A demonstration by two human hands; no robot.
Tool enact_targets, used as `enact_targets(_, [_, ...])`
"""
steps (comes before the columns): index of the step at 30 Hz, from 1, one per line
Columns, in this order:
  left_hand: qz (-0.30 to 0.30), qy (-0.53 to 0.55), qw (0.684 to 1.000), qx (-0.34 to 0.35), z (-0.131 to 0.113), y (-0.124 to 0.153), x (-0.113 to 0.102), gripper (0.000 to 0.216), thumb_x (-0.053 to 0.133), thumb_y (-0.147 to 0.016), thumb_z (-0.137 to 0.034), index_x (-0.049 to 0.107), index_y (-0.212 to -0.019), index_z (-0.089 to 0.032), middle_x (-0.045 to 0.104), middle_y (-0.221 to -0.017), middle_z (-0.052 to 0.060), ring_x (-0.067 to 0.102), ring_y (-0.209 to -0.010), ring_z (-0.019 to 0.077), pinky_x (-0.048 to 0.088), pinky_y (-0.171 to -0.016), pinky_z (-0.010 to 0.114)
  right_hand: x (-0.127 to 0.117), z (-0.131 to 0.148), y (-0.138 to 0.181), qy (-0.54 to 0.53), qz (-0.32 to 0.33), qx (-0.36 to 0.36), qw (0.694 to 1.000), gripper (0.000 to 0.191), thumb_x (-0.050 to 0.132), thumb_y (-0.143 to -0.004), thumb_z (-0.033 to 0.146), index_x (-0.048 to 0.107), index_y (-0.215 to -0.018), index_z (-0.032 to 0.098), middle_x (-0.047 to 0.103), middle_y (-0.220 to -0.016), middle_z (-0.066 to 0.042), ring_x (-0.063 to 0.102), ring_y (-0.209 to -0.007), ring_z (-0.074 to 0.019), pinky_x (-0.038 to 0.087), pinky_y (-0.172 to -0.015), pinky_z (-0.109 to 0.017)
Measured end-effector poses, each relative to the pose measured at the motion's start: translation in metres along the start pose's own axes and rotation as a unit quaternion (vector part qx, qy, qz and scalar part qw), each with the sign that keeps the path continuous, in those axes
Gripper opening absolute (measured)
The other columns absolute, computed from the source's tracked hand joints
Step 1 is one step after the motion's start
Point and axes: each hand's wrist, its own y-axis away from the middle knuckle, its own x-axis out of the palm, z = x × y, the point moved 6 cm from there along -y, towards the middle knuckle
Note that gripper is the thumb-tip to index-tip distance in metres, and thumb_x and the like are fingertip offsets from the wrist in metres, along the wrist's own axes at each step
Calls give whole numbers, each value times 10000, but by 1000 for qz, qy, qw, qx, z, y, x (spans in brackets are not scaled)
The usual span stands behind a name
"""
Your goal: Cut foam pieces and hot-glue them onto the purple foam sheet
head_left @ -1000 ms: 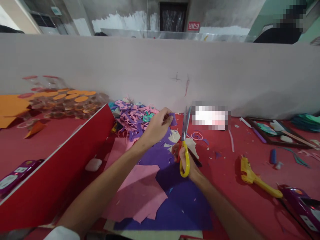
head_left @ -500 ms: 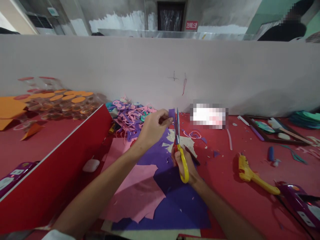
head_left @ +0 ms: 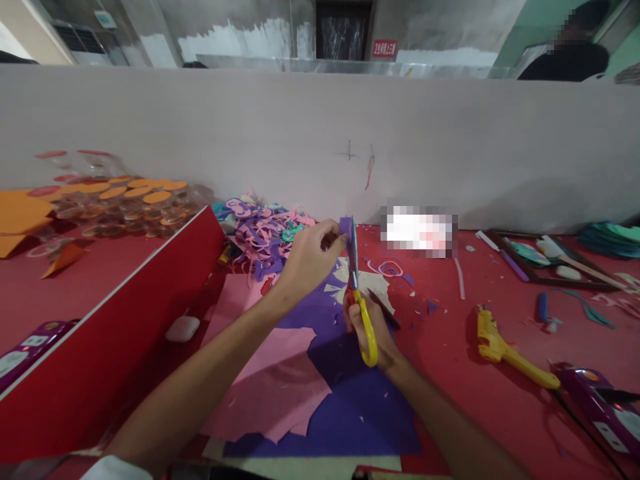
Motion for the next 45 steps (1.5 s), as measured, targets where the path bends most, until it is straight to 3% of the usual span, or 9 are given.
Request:
enact_targets(25, [12,4,1000,-18,5,1,3,253,561,-886,-222,511,-642,-179,540,-574,-29,445,-565,105,318,-574,265,1,-5,2,0,-11,5,1000,623,337,-941,804,470,-714,239,460,-533,35,423,-506,-144,332,-518,-294])
enact_targets(34, [12,15,999,-31,7,0,3,240,567,-887,-201,535,-651,-173,549,-588,-24,459,-564,106,326,-572,267,2,-17,4,-25,-20,27,999,551,444,-941,747,480,-737,236,450,-516,54,406,-467,-127,327,-467,-270])
enact_targets(45, [12,18,999,-31,12,-1,5,248,562,-894,-223,517,-654,-176,527,-581,-26,436,-557,104,293,-554,261,-3,-24,2,48,-49,39,997,462,556,-926,611,483,-672,232,481,-515,37,424,-466,-127,322,-439,-253])
